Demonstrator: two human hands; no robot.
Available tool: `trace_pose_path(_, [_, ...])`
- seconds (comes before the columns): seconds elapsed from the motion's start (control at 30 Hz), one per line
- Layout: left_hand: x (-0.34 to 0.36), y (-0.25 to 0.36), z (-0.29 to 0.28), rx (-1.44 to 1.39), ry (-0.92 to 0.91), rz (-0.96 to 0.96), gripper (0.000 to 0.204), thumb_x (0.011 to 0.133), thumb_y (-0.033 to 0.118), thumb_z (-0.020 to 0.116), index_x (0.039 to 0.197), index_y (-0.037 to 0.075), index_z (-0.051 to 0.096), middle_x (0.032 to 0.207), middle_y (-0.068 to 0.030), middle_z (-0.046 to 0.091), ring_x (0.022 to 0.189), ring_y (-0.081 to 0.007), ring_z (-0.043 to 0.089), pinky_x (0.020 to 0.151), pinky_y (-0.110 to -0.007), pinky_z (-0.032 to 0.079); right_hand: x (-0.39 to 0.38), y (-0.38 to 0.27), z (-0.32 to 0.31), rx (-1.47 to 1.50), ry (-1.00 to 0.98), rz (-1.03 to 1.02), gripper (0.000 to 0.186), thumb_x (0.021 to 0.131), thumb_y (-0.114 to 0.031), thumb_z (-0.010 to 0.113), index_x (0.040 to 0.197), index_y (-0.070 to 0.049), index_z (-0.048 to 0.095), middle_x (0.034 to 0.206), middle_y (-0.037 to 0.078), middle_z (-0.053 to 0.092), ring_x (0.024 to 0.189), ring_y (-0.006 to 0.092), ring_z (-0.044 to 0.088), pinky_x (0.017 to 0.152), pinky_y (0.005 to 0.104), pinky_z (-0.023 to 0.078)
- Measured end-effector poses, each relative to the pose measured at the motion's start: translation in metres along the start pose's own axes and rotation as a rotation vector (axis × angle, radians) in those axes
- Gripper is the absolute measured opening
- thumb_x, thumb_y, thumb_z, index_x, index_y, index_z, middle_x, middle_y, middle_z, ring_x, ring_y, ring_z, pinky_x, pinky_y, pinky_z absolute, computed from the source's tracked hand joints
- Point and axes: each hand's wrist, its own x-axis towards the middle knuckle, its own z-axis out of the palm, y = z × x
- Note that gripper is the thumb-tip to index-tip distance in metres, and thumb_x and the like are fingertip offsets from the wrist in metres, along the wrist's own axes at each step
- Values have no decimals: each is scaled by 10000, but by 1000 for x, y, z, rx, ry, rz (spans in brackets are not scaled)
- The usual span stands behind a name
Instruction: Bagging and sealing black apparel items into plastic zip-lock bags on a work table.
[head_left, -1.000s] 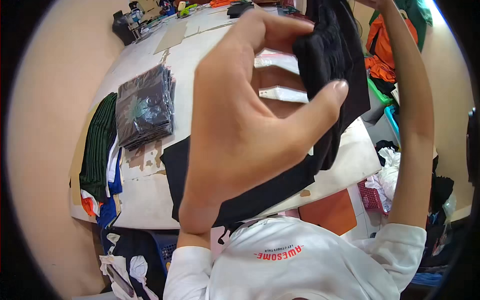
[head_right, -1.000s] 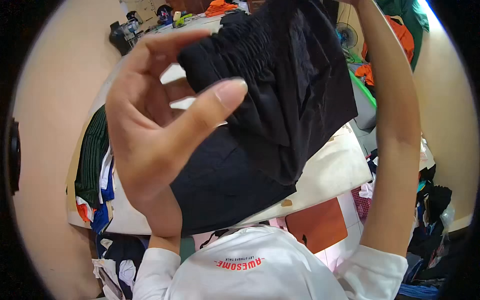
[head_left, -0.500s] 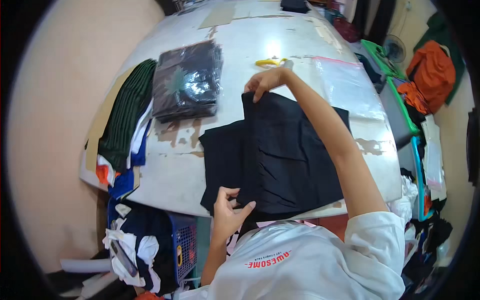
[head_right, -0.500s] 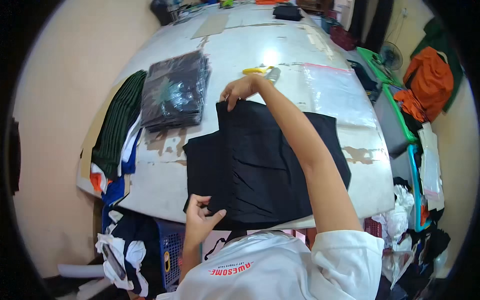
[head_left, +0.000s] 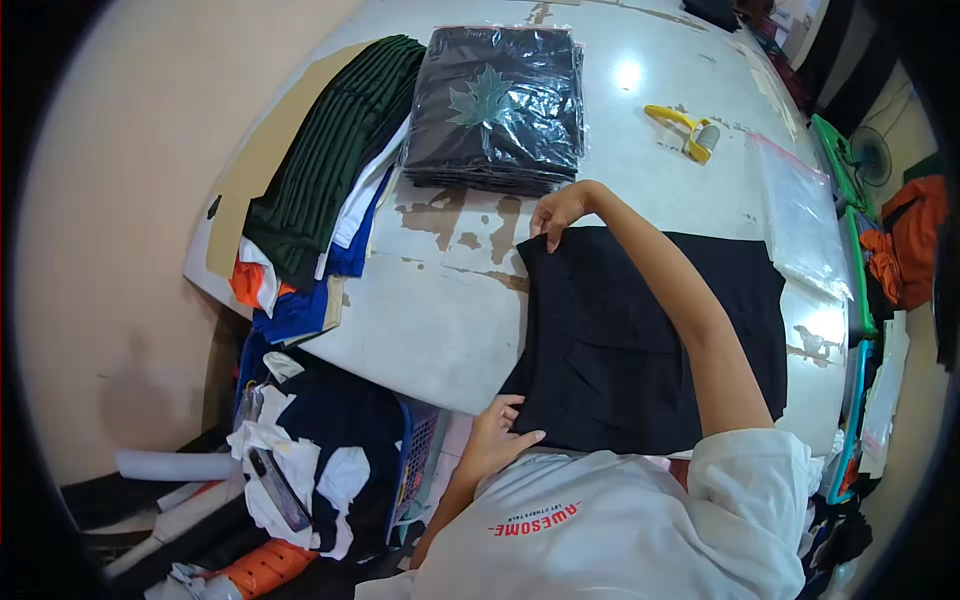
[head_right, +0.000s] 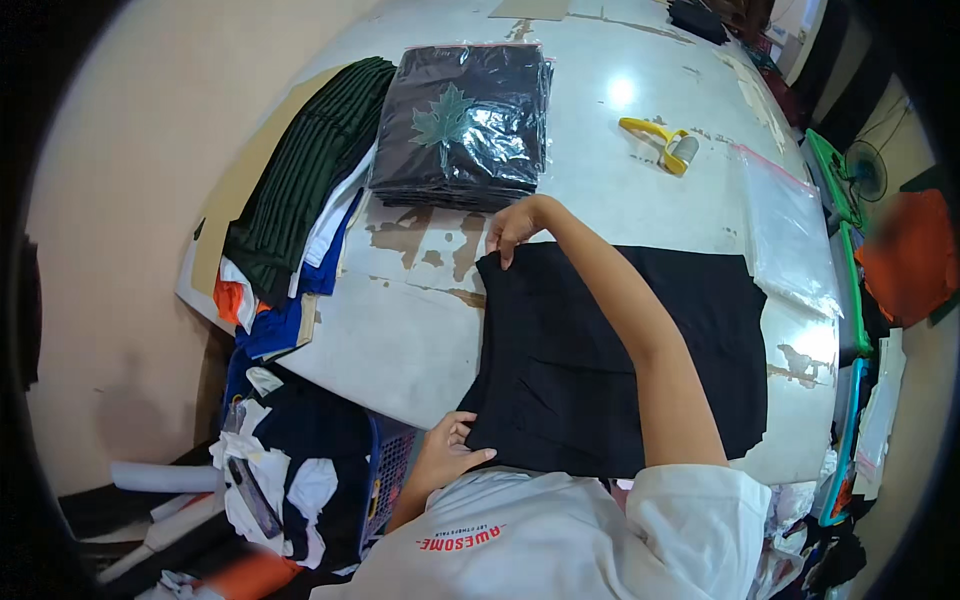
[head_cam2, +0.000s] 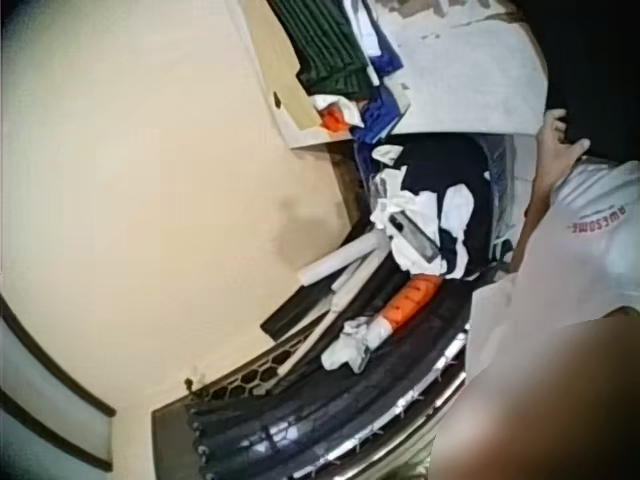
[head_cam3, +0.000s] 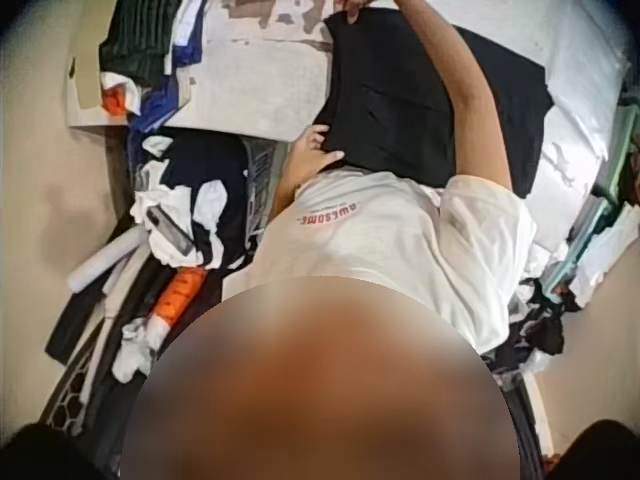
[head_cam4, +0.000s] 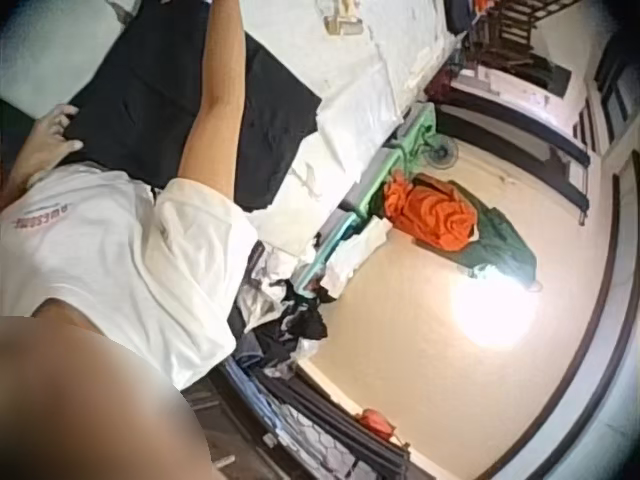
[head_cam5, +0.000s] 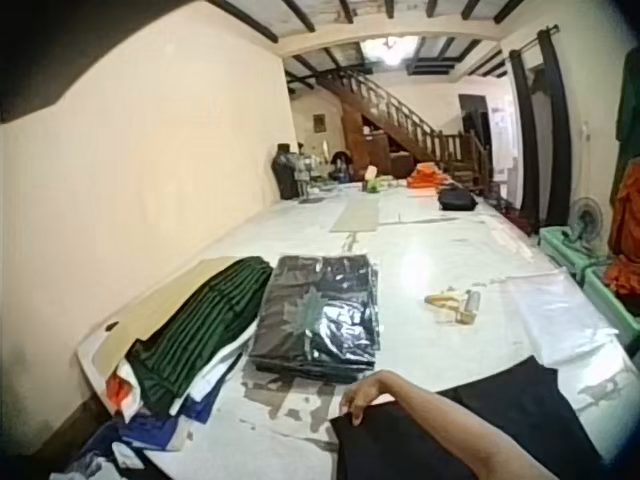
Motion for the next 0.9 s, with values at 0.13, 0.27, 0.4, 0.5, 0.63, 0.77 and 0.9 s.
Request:
trace_pose_path(0.13, [7, -5, -34, -103, -88, -88, 522, 621, 48, 739, 1031, -3, 419, 757, -33, 478, 705, -88, 505, 608, -207, 447, 18, -17, -1, -42, 16, -33, 257, 672, -30, 653, 914, 17, 581, 844, 48, 609, 773, 114, 557, 699, 233, 445])
trace_pose_path(0.27, [17, -9, -53, -36, -230, -123, 517, 633, 58, 735, 1033, 7, 413, 789, -54, 502, 739, -98, 519, 639, -214, 449, 29, -9, 2, -45, 60, -50, 194, 667, -12, 638, 859, -4, 613, 811, 33, 617, 767, 122, 558, 697, 245, 437])
trace_pose_path(0.4, [37, -17, -61, 143, -356, -153, 541, 700, 244, 695, 1063, -45, 418, 787, -86, 518, 692, -118, 513, 617, -234, 451, 22, 9, 10, -213, 358, -178, 253, 619, -122, 641, 860, -58, 597, 804, 42, 602, 758, 158, 547, 692, 283, 435])
trace_pose_path(0.5, [48, -6, -58, 124, -318, -132, 487, 762, 233, 635, 1093, -60, 429, 898, -129, 555, 789, -153, 550, 673, -261, 454, 0, -2, 48, -368, 1005, -438, 271, 636, -91, 559, 905, -60, 574, 860, 114, 574, 811, 257, 535, 730, 328, 433])
trace_pose_path(0.63, [65, -12, -52, 5, -198, -63, 404, 789, 181, 597, 1089, -43, 446, 941, -138, 536, 793, -154, 546, 690, -262, 452, -59, 1, 113, -186, 1365, -337, 222, 715, -56, 563, 937, -40, 565, 916, 96, 551, 903, 233, 506, 807, 309, 395])
trace_pose_path(0.77, [78, -9, -44, -50, -147, -21, 411, 793, 150, 589, 1124, -28, 424, 959, -140, 523, 783, -133, 534, 703, -242, 437, -142, 49, 181, -210, 1836, 0, 197, 682, -54, 568, 876, -75, 597, 879, 93, 575, 859, 267, 519, 755, 338, 408])
trace_pose_path(0.9, [89, -2, -36, 41, -138, -52, 369, 798, 137, 581, 1074, -54, 428, 936, -120, 537, 763, -109, 521, 669, -208, 417, -217, 128, 252, -289, 2180, 561, 187, 685, -56, 573, 868, -87, 590, 875, 94, 549, 869, 271, 508, 743, 345, 415])
